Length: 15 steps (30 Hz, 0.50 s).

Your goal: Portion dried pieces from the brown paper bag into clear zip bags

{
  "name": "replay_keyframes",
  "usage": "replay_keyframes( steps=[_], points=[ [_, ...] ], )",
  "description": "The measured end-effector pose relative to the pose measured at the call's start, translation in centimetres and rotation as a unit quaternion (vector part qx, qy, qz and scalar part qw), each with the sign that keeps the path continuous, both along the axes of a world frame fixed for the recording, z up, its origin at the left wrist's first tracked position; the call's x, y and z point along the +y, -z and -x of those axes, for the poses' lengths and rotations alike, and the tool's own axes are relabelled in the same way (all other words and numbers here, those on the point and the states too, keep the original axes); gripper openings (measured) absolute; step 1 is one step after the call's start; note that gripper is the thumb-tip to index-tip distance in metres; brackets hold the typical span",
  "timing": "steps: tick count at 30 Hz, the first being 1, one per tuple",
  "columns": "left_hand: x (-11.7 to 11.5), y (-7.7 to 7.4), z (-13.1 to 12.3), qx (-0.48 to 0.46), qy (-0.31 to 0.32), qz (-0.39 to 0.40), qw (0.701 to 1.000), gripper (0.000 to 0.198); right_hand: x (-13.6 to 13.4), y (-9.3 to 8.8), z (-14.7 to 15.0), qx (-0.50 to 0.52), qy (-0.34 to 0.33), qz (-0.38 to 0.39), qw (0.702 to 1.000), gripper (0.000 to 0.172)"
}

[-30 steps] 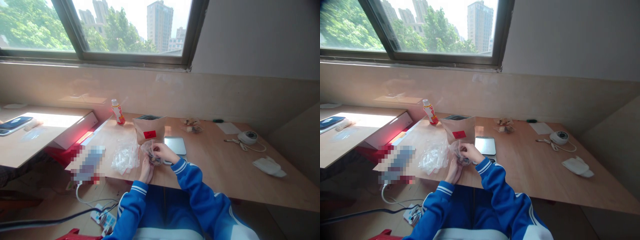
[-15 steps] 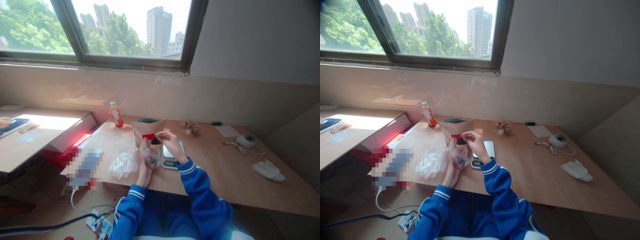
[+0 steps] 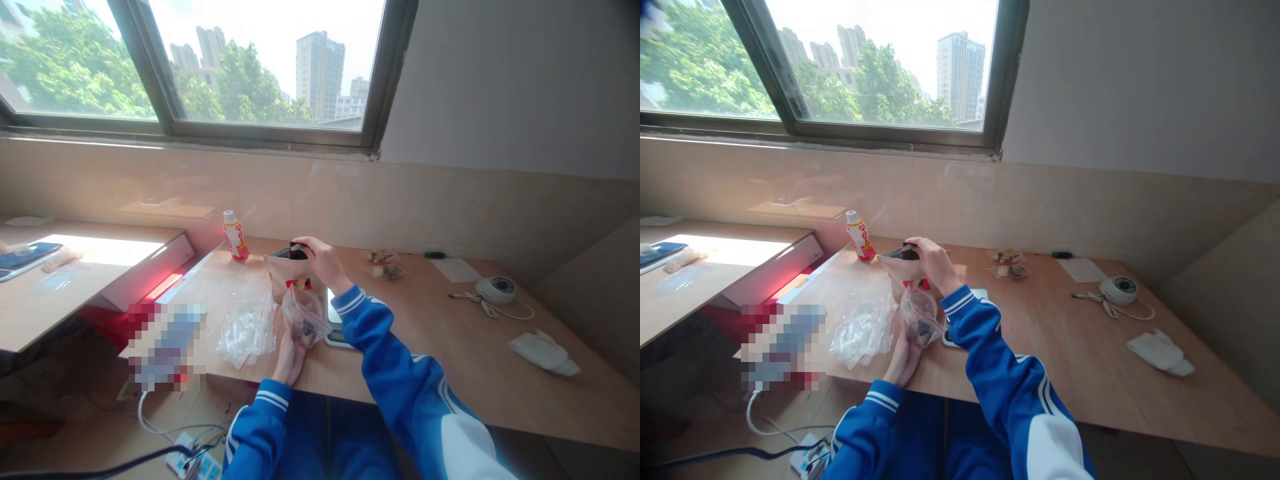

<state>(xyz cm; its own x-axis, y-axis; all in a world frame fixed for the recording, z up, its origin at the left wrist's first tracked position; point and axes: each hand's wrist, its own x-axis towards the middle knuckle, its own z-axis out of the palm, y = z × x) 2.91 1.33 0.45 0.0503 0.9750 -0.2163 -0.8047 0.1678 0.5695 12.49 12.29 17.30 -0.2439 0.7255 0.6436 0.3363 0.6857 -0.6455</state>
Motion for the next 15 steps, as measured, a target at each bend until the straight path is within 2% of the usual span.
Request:
replay_keyframes(
  steps=[5, 11, 15],
  points=[
    [0.1, 0.1, -0.1, -0.019, -0.016, 0.021, 0.999, 0.043, 0.4, 1.1, -0.1, -0.046, 0.013, -0.015, 0.999, 0.03],
    [0.3, 0.0, -0.1, -0.038, -0.025, 0.043, 0.998, 0.037, 1.5, 0.2, -1.0, -0.138, -0.026, -0.035, 0.99, 0.034],
    [0.2, -0.2, 0.1, -0.049, -0.018, 0.04, 0.998, 0.039, 1.3, -0.7, -1.8, -0.164, -0.07, -0.008, 0.984, 0.04]
  ],
)
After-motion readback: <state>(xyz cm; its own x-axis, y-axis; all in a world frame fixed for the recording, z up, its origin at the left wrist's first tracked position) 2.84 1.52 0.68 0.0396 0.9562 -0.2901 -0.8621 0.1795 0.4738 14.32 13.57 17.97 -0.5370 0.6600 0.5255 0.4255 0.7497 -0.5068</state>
